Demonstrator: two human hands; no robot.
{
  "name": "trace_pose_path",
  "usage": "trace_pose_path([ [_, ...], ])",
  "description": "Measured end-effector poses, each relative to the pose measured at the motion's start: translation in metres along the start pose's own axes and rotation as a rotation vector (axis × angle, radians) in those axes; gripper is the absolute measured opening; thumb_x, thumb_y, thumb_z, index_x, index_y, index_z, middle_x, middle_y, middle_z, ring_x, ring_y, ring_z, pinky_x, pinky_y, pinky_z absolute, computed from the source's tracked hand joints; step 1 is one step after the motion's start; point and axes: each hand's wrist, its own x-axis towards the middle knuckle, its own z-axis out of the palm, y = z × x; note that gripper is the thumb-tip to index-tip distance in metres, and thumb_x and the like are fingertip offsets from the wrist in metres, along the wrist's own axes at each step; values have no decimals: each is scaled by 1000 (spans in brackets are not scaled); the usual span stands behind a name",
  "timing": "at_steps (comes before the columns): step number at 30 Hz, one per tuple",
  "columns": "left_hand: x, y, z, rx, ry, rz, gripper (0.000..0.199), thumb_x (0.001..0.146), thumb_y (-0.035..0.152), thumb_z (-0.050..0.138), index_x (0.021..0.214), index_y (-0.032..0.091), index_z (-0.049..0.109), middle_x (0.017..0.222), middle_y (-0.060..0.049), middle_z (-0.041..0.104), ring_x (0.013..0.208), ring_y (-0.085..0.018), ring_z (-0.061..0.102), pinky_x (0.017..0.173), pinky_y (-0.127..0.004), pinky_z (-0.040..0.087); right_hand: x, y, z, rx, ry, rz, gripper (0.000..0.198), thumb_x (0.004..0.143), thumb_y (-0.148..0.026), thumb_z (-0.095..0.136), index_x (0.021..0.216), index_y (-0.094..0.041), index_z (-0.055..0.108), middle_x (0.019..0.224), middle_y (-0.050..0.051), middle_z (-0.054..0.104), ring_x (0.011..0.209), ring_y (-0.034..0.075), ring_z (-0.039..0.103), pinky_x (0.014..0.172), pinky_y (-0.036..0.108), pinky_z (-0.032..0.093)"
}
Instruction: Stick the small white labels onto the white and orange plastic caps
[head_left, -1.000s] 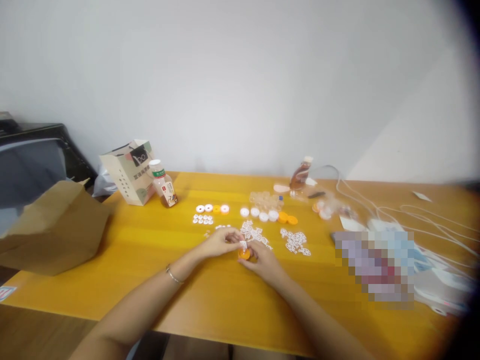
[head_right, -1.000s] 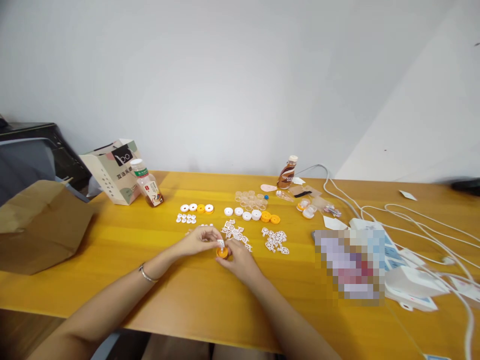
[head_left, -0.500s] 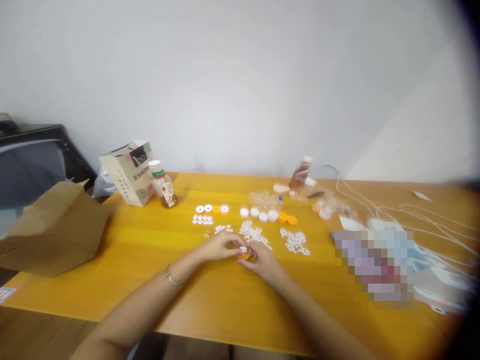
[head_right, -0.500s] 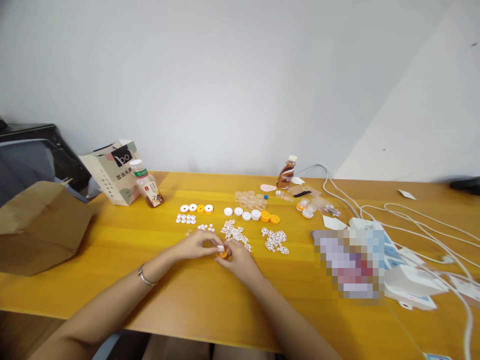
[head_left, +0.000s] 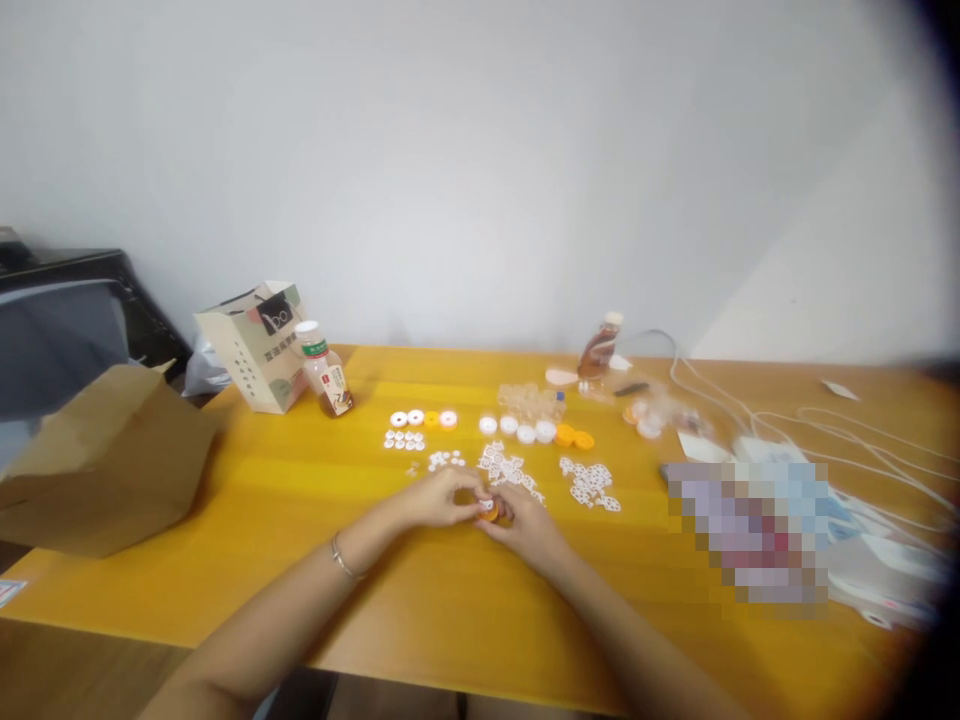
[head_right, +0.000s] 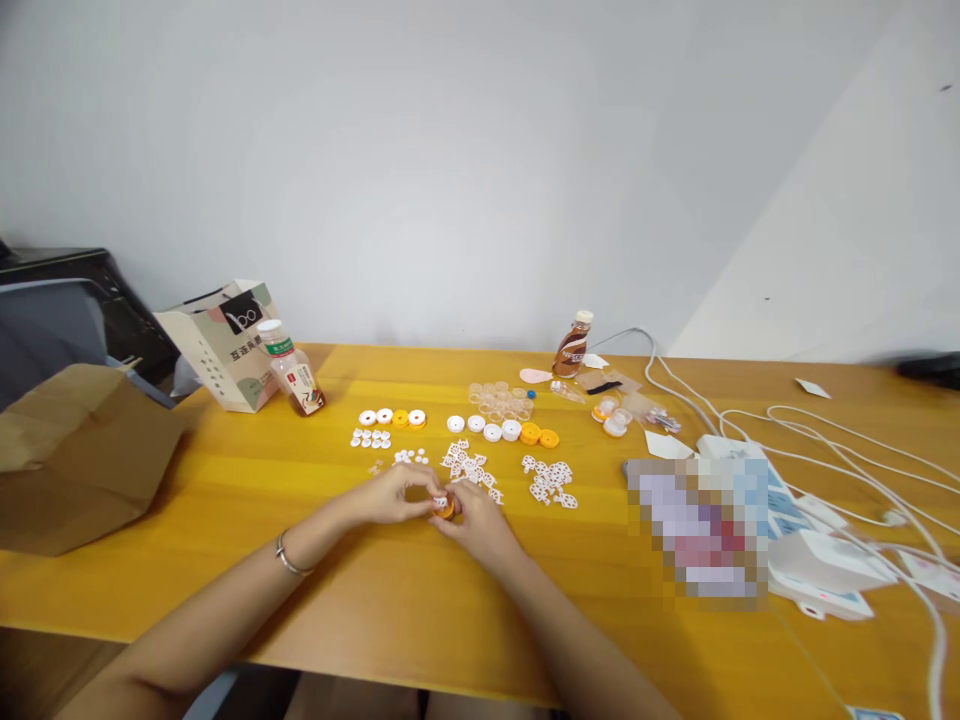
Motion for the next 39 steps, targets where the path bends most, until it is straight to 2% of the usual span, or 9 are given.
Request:
trace_pose_path([
  [13,-2,-5,-4,-86,2,-56,21,78,32,53,84,14,61,87,-6,65,81,-14,59,75,-23,43,-2,-3,-3,59,-17,30,16,68,-24,61,83,-21,60,68,0,53,63,15,48,58,26,39],
  [17,2,-7,-10,-209,89,-115,28,75,34,57,96,14,58,95,-7,63,87,-15,58,78,-25,44,-1,-4,-6,205,44,128,21,69,-32,61,86,-20,58,66,-1,53,56,13,47,53,24,39],
  [20,18,-19,-18,-216,266,-149,34,77,33,55,107,16,52,103,-9,59,92,-16,57,80,-27,45,1,-4,-5,438,44,234,25,70,-37,60,88,-19,56,65,-2,56,55,12,49,52,23,41],
  [23,50,-44,-28,39,415,-214,32,79,29,51,110,18,51,108,-9,57,99,-19,53,88,-34,41,3,-6,-3,666,41,286,29,66,-39,64,85,-19,55,74,0,61,65,14,56,62,26,46],
  [26,90,-72,-32,93,407,-222,40,77,22,52,117,15,47,115,-12,53,105,-23,50,94,-41,35,4,-9,-4,799,30,326,32,60,-38,70,82,-20,56,80,2,63,74,16,59,72,30,47],
  [31,141,-98,-20,109,380,-194,46,76,13,48,122,17,43,125,-9,46,119,-21,37,103,-36,26,4,-9,-6,862,25,366,36,57,-40,72,83,-20,59,84,4,65,80,19,61,80,37,46],
  [34,152,-103,-11,110,381,-205,41,77,13,47,118,15,47,124,-10,47,119,-22,38,102,-36,27,5,-7,-5,879,46,384,38,55,-42,72,84,-20,60,86,4,66,82,20,61,82,38,46],
  [39,149,-101,-8,112,445,-232,31,76,11,47,105,15,57,114,-11,55,111,-24,46,98,-38,31,5,-6,-4,909,37,414,39,55,-40,74,86,-20,61,89,5,66,84,21,61,85,40,44],
])
